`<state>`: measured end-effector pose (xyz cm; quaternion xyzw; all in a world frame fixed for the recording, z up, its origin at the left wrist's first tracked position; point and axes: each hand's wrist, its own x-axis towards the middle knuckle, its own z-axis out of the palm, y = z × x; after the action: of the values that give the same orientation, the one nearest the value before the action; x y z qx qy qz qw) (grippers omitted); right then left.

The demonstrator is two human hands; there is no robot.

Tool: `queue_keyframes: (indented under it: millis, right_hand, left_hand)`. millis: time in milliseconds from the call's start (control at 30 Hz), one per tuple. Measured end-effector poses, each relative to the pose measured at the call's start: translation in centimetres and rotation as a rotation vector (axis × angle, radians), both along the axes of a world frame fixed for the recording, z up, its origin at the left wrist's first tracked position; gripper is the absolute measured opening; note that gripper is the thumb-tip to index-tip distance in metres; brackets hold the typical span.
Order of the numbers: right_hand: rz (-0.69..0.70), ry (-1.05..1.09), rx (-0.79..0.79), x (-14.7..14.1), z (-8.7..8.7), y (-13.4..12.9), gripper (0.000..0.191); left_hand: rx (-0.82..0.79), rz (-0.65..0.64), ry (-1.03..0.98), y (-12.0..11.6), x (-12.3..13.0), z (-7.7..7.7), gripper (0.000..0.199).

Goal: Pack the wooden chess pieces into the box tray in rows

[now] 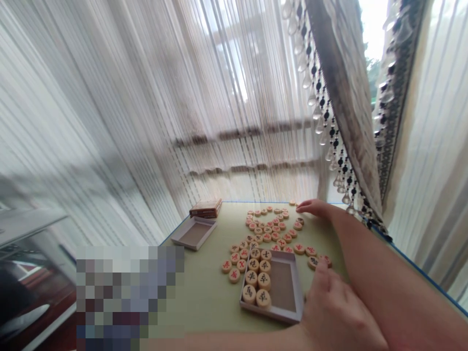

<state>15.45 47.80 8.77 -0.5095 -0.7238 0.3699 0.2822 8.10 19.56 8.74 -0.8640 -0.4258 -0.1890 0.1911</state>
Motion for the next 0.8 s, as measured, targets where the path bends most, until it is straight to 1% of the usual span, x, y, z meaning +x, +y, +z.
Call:
queue_keyframes:
  millis: [67,100,167,233,267,300,367,467,567,667,733,800]
  right_hand:
    - [0.069,-0.108,0.033,0.2,-0.2,0.4,0.024]
    - [0.058,-0.158,0.068,0.3,-0.3,0.6,0.027]
    - [-0.036,-0.239,0.2,0.3,-0.6,0.9,0.032]
    - [-0.112,-0.278,0.373,0.3,-0.8,1.0,0.036]
    - [-0.119,-0.281,0.442,0.1,-0.8,1.0,0.037]
    - [-0.099,-0.275,0.476,0.0,-0.8,0.9,0.039]
    - [-0.03,-0.261,0.452,-0.4,-0.7,0.8,0.04]
    - [0.03,-0.278,0.362,-0.8,-0.5,0.5,0.036]
    - [-0.021,-0.252,0.312,-0.7,0.0,0.2,0.034]
    - [-0.038,-0.184,0.227,-0.6,0.6,-0.1,0.032]
    - [-0.023,-0.143,0.158,-0.6,1.0,-0.4,0.033]
    - [-0.02,-0.104,0.089,-0.7,1.2,-0.7,0.034]
  left_hand:
    - [-0.031,0.07,0.116,0.2,0.3,-0.6,0.033]
    - [-0.033,0.091,0.162,0.3,0.4,-0.7,0.033]
    - [-0.039,0.114,0.207,0.4,0.6,-0.6,0.035]
    - [-0.094,0.119,0.246,0.4,0.6,0.0,0.034]
    - [-0.134,0.109,0.264,0.5,0.6,0.4,0.033]
    - [-0.173,0.09,0.278,0.5,0.6,0.6,0.032]
    - [-0.213,0.058,0.275,0.6,0.5,0.9,0.03]
    - [-0.197,0.05,0.239,0.7,0.3,0.8,0.03]
    - [-0.165,0.042,0.234,0.6,0.1,1.0,0.03]
    - [-0.15,0.042,0.254,0.1,0.0,1.7,0.032]
    - [-0.139,0.072,0.266,-0.3,0.2,2.1,0.034]
    - [-0.122,0.11,0.263,-0.4,0.3,2.1,0.036]
